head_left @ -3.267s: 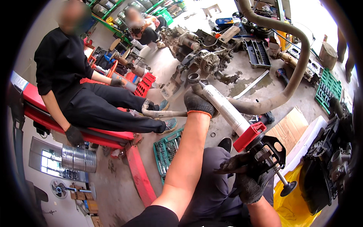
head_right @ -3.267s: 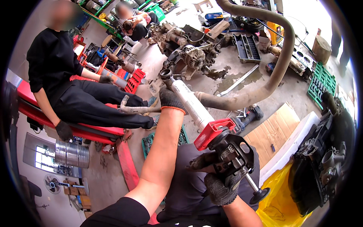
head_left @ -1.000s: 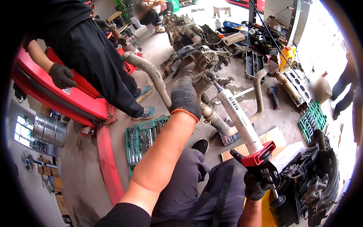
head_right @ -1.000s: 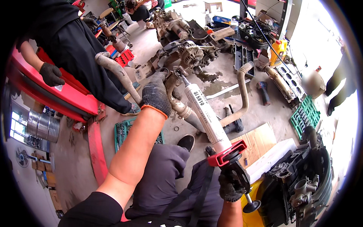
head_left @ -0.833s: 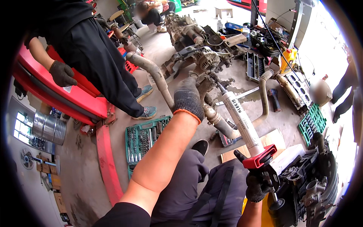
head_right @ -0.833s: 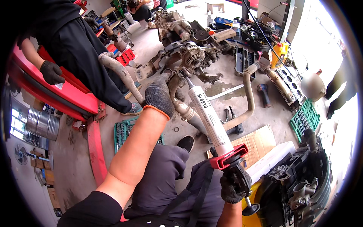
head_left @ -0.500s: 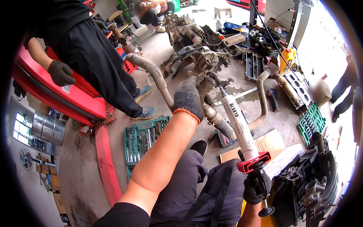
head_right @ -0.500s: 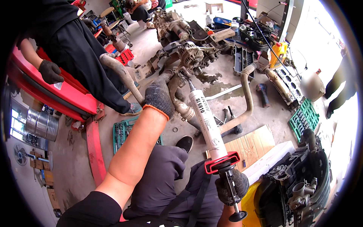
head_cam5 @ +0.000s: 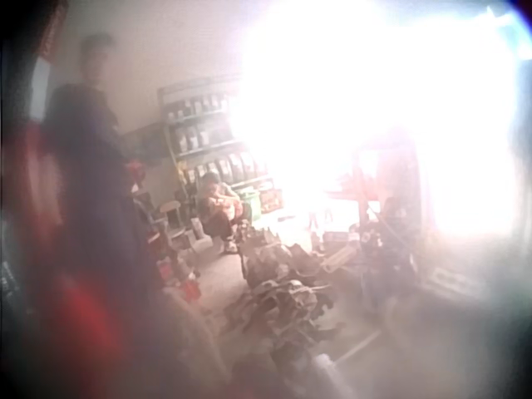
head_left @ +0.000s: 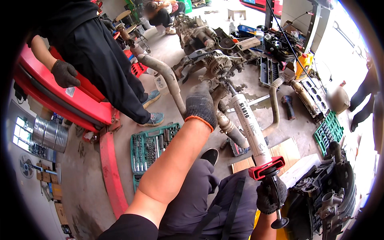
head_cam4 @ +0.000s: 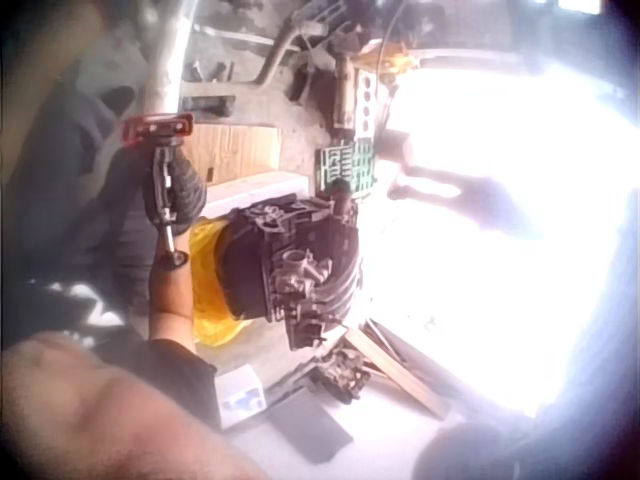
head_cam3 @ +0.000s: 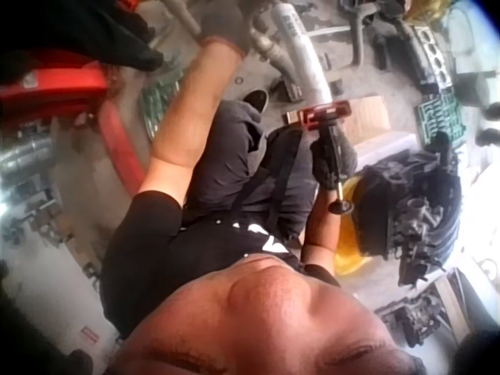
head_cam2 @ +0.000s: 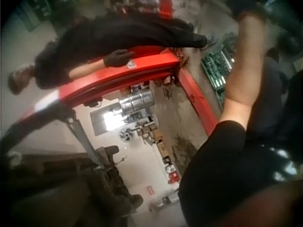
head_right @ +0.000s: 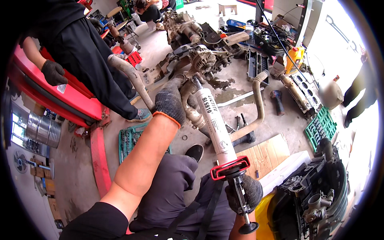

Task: The person uses a heat gun to warm a metal exhaust pipe, then removes a metal clamp and a rubber gasket from the pipe's end. They inspect the components and the pipe opening while seated on the floor in a workshop.

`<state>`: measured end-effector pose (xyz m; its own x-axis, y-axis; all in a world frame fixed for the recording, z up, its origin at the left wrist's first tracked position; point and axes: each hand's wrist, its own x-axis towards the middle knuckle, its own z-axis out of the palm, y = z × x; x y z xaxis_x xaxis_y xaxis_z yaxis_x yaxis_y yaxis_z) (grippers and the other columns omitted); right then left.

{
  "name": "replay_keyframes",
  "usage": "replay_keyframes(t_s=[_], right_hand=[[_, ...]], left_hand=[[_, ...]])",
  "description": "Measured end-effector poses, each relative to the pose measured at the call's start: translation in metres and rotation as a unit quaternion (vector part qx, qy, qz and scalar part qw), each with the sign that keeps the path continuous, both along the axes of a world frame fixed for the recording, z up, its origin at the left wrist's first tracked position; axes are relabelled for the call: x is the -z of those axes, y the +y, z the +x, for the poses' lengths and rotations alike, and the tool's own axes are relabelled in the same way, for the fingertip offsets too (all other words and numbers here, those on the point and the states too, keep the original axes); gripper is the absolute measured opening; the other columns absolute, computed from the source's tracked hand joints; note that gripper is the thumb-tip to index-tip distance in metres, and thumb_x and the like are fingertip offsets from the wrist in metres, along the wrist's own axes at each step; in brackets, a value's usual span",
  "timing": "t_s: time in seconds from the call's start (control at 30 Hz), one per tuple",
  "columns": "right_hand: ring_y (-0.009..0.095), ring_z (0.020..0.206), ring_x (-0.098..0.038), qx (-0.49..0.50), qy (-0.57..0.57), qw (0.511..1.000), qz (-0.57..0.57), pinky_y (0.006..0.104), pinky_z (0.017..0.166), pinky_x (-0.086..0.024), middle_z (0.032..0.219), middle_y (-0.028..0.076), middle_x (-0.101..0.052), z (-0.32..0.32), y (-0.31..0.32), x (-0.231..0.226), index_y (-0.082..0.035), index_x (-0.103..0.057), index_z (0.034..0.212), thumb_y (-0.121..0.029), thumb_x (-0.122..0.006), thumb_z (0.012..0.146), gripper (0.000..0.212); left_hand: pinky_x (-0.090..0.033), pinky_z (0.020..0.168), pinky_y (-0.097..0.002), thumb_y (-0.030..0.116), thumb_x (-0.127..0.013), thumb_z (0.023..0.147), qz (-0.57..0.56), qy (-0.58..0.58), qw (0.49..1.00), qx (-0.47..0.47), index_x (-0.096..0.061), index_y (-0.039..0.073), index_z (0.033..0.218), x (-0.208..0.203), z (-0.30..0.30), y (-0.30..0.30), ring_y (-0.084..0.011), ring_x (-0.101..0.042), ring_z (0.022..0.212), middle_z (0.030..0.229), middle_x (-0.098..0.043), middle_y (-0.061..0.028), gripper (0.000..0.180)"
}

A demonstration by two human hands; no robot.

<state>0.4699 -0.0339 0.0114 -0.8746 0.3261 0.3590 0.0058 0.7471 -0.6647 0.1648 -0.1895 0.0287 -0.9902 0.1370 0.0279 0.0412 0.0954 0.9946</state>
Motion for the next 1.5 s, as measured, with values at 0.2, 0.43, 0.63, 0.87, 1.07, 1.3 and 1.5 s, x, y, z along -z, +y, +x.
replay_keyframes(t_s=[0.2,0.43,0.63,0.87,1.07,1.3,1.5], right_hand=[[0.039,0.064,-0.064,0.018,-0.017,0.996,0.081,0.0478,0.057,-0.051,0.069,0.013,-0.063,0.008,0.007,0.012,-0.014,-0.073,0.086,-0.020,-0.074,0.062,0.024],[0.039,0.065,-0.065,0.007,-0.010,0.997,0.074,0.0471,0.058,-0.051,0.070,0.013,-0.064,0.015,0.006,0.015,-0.013,-0.073,0.085,-0.021,-0.075,0.062,0.024],[0.040,0.063,-0.063,0.018,-0.022,0.998,0.064,0.0476,0.056,-0.049,0.068,0.014,-0.062,0.009,0.003,0.009,-0.013,-0.071,0.085,-0.021,-0.073,0.063,0.023],[0.041,0.063,-0.062,0.045,0.006,0.999,0.021,0.0488,0.056,-0.049,0.070,0.014,-0.061,0.006,-0.002,0.013,-0.012,-0.071,0.084,-0.018,-0.072,0.061,0.024],[0.011,0.052,-0.050,0.001,0.165,0.765,-0.622,0.0247,0.044,-0.039,0.069,0.000,-0.055,0.027,-0.008,0.046,-0.011,-0.060,0.107,-0.036,-0.068,0.096,0.029],[0.012,0.049,-0.037,-0.128,0.267,0.509,-0.808,0.0274,0.037,-0.031,0.080,0.004,-0.047,0.032,0.045,0.046,-0.006,-0.035,0.154,-0.063,-0.046,0.100,0.079],[0.014,0.061,-0.045,-0.226,0.288,0.327,-0.871,0.0292,0.046,-0.037,0.087,0.002,-0.048,-0.011,0.078,0.122,-0.007,-0.038,0.153,-0.062,-0.048,0.099,0.078]], left_hand=[[-0.052,0.050,-0.0404,0.040,-0.050,0.104,0.031,0.001,0.999,-0.030,-0.065,0.001,0.097,0.028,-0.016,-0.006,-0.0264,-0.061,0.055,0.070,-0.064,-0.0142,0.043],[-0.051,0.049,-0.0404,0.040,-0.050,0.103,-0.018,0.081,0.996,-0.030,-0.065,0.002,0.094,0.049,-0.030,-0.004,-0.0269,-0.060,0.052,0.068,-0.062,-0.0133,0.042],[-0.051,0.048,-0.0414,0.040,-0.050,0.103,-0.028,0.099,0.994,-0.024,-0.065,0.004,0.094,0.051,-0.031,-0.004,-0.0279,-0.060,0.052,0.069,-0.063,-0.0139,0.041],[-0.052,0.058,-0.0406,0.029,-0.050,0.101,0.000,0.036,0.999,-0.032,-0.066,0.003,0.101,0.057,-0.036,-0.010,-0.0277,-0.062,0.064,0.081,-0.066,-0.0152,0.031],[-0.057,0.075,-0.0362,0.005,-0.052,0.098,-0.058,-0.067,0.996,-0.029,-0.066,0.001,0.114,0.002,-0.008,-0.003,-0.0235,-0.068,0.088,0.100,-0.069,-0.0166,0.021],[-0.052,0.051,-0.0390,0.023,-0.054,0.101,0.204,-0.232,0.949,-0.069,-0.065,0.004,0.105,-0.034,0.015,0.019,-0.0246,-0.063,0.059,0.079,-0.066,-0.0142,0.023],[-0.045,0.041,-0.0367,0.032,-0.060,0.098,0.046,-0.068,0.994,-0.069,-0.063,0.010,0.097,-0.015,-0.004,-0.027,-0.0224,-0.055,0.048,0.070,-0.062,-0.0069,0.022]])
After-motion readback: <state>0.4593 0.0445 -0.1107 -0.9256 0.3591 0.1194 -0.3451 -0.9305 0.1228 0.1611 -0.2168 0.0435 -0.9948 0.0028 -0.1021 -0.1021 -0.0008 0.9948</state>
